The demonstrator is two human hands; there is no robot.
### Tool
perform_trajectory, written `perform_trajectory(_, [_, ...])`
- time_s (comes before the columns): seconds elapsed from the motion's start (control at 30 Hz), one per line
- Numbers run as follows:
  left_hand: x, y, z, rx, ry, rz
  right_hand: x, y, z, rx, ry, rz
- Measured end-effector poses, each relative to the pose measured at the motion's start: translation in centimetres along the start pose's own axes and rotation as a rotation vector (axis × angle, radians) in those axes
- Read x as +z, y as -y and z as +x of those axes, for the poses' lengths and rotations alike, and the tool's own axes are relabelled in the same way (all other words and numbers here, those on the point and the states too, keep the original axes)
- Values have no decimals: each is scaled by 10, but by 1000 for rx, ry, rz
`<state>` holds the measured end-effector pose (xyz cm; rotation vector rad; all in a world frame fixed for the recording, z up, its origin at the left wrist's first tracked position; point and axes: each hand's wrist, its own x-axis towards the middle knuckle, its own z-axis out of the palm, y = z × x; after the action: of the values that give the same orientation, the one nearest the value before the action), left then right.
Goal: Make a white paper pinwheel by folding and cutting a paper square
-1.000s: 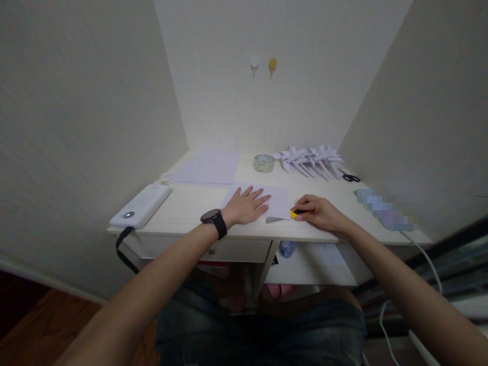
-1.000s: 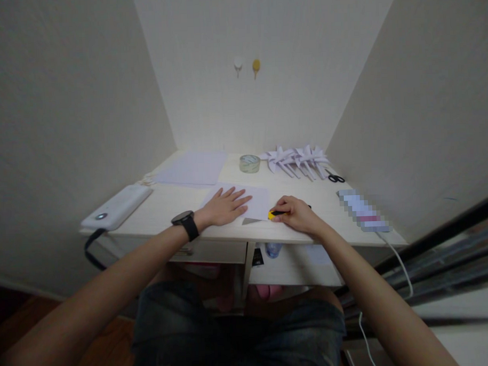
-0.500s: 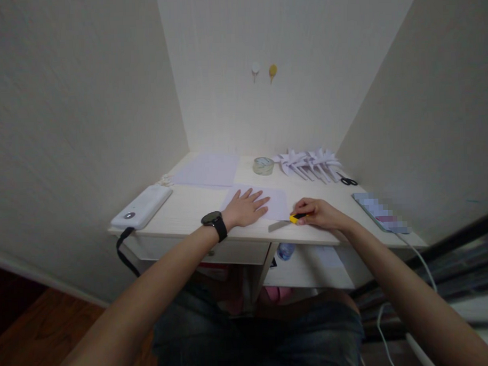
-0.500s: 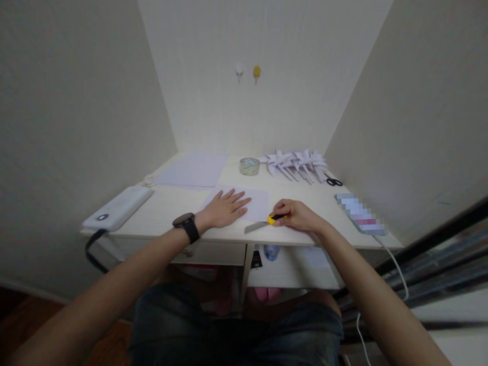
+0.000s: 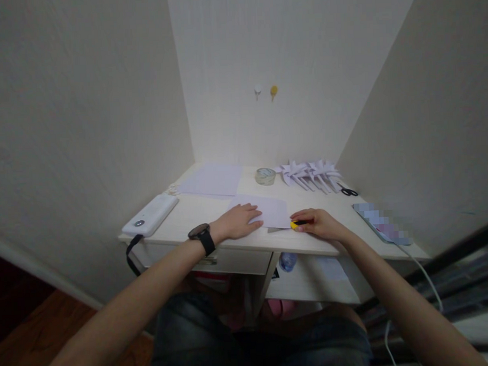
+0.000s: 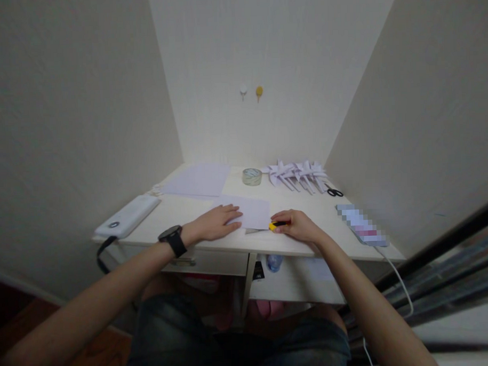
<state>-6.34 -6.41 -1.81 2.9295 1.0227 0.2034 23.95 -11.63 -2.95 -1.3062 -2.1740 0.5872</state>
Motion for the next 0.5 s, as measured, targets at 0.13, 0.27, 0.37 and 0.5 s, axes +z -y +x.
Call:
perform_trajectory(0.13, [1,5,-9,27,5,30,-1,-6,0,50,-40,6])
perform_trajectory(0.27, [5,4,-10,55,-14,23,3,-8,2,57,-118,-60])
perform_trajectory(0.37, [6,-2,-8,60,-42,29,5,-2,4,43,-115,-149])
perform_trajectory(0.5, [3,-12,-6,96,-90,84,4,9,5,57,-131,-286])
